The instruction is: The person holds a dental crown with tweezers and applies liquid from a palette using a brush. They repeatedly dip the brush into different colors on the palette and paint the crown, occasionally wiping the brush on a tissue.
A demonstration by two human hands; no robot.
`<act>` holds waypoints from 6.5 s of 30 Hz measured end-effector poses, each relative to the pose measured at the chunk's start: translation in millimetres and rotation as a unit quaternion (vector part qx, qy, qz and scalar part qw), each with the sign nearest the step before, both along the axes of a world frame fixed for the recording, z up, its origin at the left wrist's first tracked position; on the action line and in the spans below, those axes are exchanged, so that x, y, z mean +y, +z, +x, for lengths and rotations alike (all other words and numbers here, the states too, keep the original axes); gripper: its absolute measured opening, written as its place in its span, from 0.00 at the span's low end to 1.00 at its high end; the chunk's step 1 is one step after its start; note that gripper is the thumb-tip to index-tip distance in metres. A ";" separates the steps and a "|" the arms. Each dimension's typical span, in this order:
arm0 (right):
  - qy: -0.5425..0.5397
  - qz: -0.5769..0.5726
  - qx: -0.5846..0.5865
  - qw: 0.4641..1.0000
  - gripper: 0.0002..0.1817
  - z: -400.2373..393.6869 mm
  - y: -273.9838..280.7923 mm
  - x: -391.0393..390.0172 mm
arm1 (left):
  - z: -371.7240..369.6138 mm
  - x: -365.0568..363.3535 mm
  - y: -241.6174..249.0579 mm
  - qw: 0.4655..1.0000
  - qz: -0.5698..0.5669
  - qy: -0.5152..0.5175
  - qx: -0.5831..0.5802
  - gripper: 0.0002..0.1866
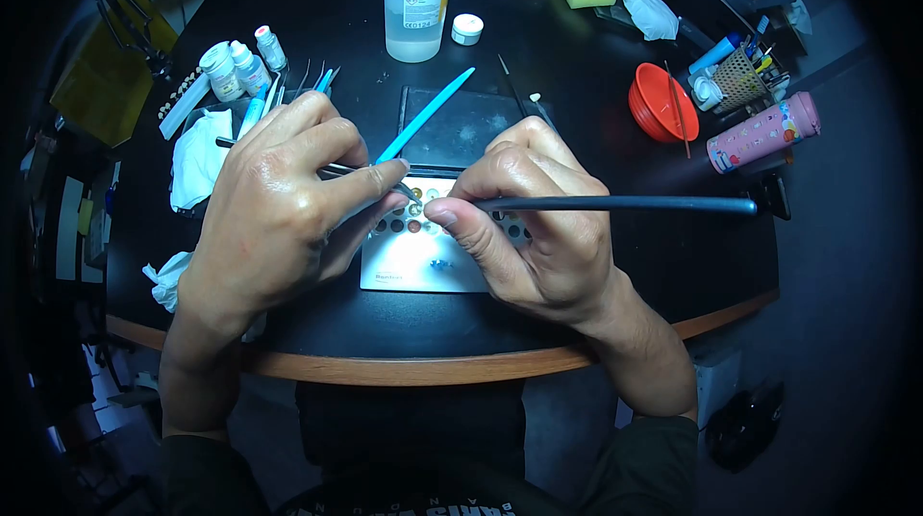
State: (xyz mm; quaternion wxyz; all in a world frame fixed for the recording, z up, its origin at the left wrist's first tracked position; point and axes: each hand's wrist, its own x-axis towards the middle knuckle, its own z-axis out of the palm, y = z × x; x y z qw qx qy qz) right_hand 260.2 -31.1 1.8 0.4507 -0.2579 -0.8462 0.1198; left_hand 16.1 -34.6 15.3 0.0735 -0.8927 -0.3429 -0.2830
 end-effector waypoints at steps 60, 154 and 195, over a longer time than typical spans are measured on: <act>0.081 -0.035 0.086 0.992 0.05 15.8 8.9 6.1 | -6.7 9.0 4.3 0.990 -0.096 -0.039 -0.095 0.07; 0.072 -0.041 0.028 0.996 0.06 9.9 9.5 3.9 | -3.5 0.0 5.0 0.999 -0.023 -0.009 -0.029 0.08; 0.103 -0.153 0.166 0.969 0.05 19.5 8.0 3.7 | -2.5 2.4 8.4 0.990 -0.100 -0.032 -0.099 0.09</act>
